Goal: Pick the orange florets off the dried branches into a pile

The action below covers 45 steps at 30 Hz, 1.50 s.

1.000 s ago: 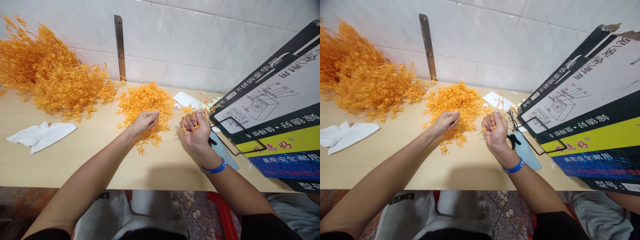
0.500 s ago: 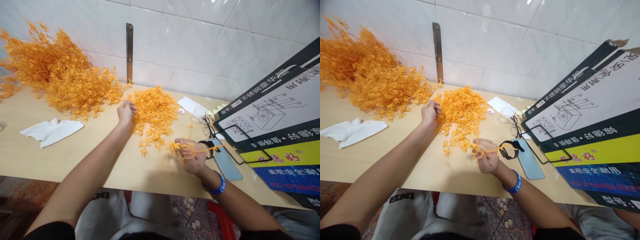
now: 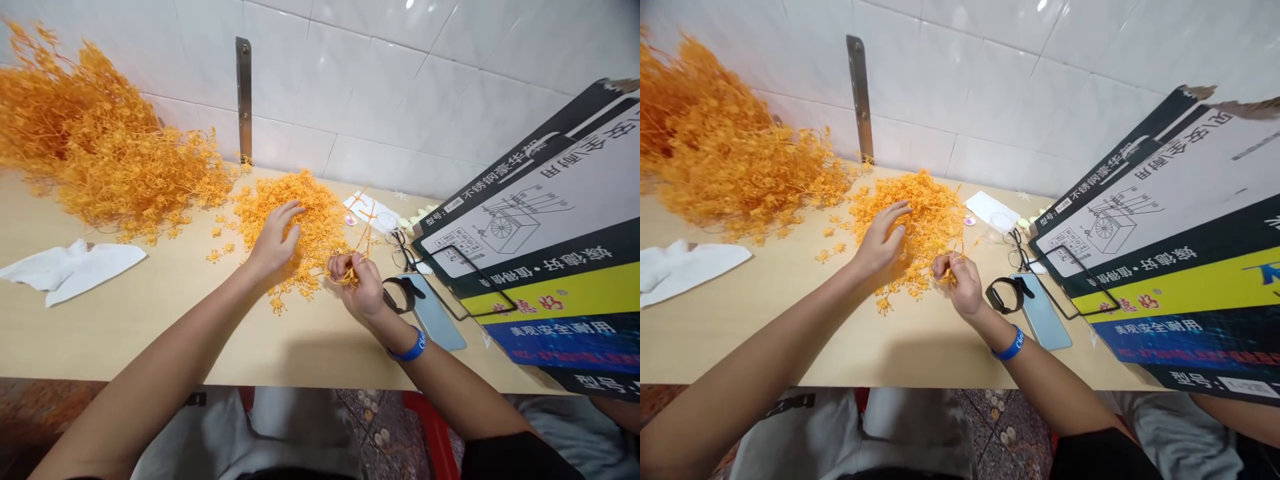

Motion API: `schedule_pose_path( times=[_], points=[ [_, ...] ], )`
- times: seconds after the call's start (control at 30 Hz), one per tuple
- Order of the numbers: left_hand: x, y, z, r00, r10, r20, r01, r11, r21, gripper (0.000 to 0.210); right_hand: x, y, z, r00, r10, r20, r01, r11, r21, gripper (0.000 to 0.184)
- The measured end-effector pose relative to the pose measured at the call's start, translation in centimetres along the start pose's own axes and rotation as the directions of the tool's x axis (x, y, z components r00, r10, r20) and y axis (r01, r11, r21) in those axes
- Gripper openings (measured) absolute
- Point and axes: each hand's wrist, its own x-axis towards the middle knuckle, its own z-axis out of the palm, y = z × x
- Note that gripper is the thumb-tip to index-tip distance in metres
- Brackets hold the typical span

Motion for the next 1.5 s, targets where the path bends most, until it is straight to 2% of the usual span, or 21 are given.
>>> schedule_pose_path(
  times=[0.13, 0.23, 0.3, 0.37, 0.53, 0.67, 0.8, 0.87, 0.93, 1.03, 1.1, 1.13, 1.23, 1.33, 1.4, 1.5],
  points=[
    [-0.7, 1.8, 0.9, 0.986, 0.032, 0.165, -0.004, 0.986, -0.166, 0.047, 0.1, 0.3, -0.1, 0.999, 0.037, 0.020, -0.038, 0.998, 0.059, 0.042],
    [-1.5, 2.9, 1.9, 0.951, -0.001, 0.310, 0.109, 0.937, -0.331, 0.059, -0.1, 1.0, -0.5, 0.997, 0.075, 0.006, -0.075, 0.997, -0.031, 0.042],
    [-1.9, 3.3, 2.4, 0.926, -0.040, 0.375, 0.192, 0.906, -0.378, 0.055, -0.3, 1.5, -0.8, 0.996, 0.085, 0.006, -0.084, 0.991, -0.102, 0.044],
    [-2.0, 3.5, 2.8, 0.912, -0.055, 0.407, 0.235, 0.883, -0.407, 0.043, -0.4, 1.8, -0.9, 0.996, 0.082, 0.027, -0.077, 0.986, -0.147, 0.045],
    [-1.7, 3.4, 2.9, 0.923, -0.034, 0.382, 0.231, 0.844, -0.483, 0.040, -0.2, 1.5, -0.7, 0.995, 0.051, 0.082, -0.032, 0.976, -0.215, 0.046],
    [-1.4, 3.2, 3.0, 0.939, -0.188, 0.289, 0.308, 0.834, -0.457, 0.034, -0.3, 1.2, -0.4, 0.991, 0.055, 0.123, -0.019, 0.961, -0.277, 0.048],
    [-1.2, 3.1, 3.5, 0.909, -0.337, 0.246, 0.416, 0.770, -0.483, 0.032, -0.4, 1.3, -0.1, 0.999, 0.024, 0.048, -0.003, 0.921, -0.390, 0.051],
    [-1.2, 3.2, 3.5, 0.897, -0.388, 0.212, 0.442, 0.783, -0.438, 0.034, -0.3, 1.3, 0.1, 0.997, -0.035, 0.068, 0.065, 0.865, -0.497, 0.049],
    [-1.1, 3.5, 3.3, 0.893, -0.416, 0.172, 0.450, 0.820, -0.353, 0.037, -0.2, 1.1, 0.2, 0.976, -0.140, 0.166, 0.215, 0.739, -0.639, 0.044],
    [-1.1, 3.9, 2.8, 0.913, -0.395, 0.101, 0.407, 0.898, -0.165, 0.041, 0.3, 0.6, 0.3, 0.879, -0.299, 0.371, 0.470, 0.409, -0.783, 0.035],
    [-1.2, 4.0, 2.5, 0.929, -0.365, 0.065, 0.367, 0.929, -0.037, 0.043, 0.6, 0.3, 0.3, 0.812, -0.353, 0.464, 0.555, 0.221, -0.802, 0.033],
    [-1.2, 4.0, 2.5, 0.935, -0.352, 0.053, 0.352, 0.936, 0.018, 0.043, 0.7, 0.2, 0.3, 0.788, -0.371, 0.491, 0.576, 0.164, -0.801, 0.032],
    [-1.2, 4.0, 2.5, 0.949, -0.315, 0.022, 0.310, 0.943, 0.122, 0.042, 1.0, -0.1, 0.4, 0.743, -0.407, 0.531, 0.610, 0.087, -0.787, 0.033],
    [-1.1, 3.7, 2.7, 0.953, -0.303, 0.005, 0.300, 0.947, 0.110, 0.042, 1.1, -0.2, 0.3, 0.722, -0.416, 0.553, 0.623, 0.044, -0.781, 0.033],
    [-1.1, 3.4, 2.8, 0.946, -0.324, 0.026, 0.323, 0.946, 0.035, 0.045, 1.1, -0.1, 0.2, 0.742, -0.399, 0.539, 0.600, 0.037, -0.799, 0.032],
    [-1.0, 2.9, 3.0, 0.930, -0.350, 0.110, 0.365, 0.913, -0.181, 0.048, 1.1, 0.2, -0.1, 0.792, -0.375, 0.482, 0.536, 0.049, -0.843, 0.030]
  ],
)
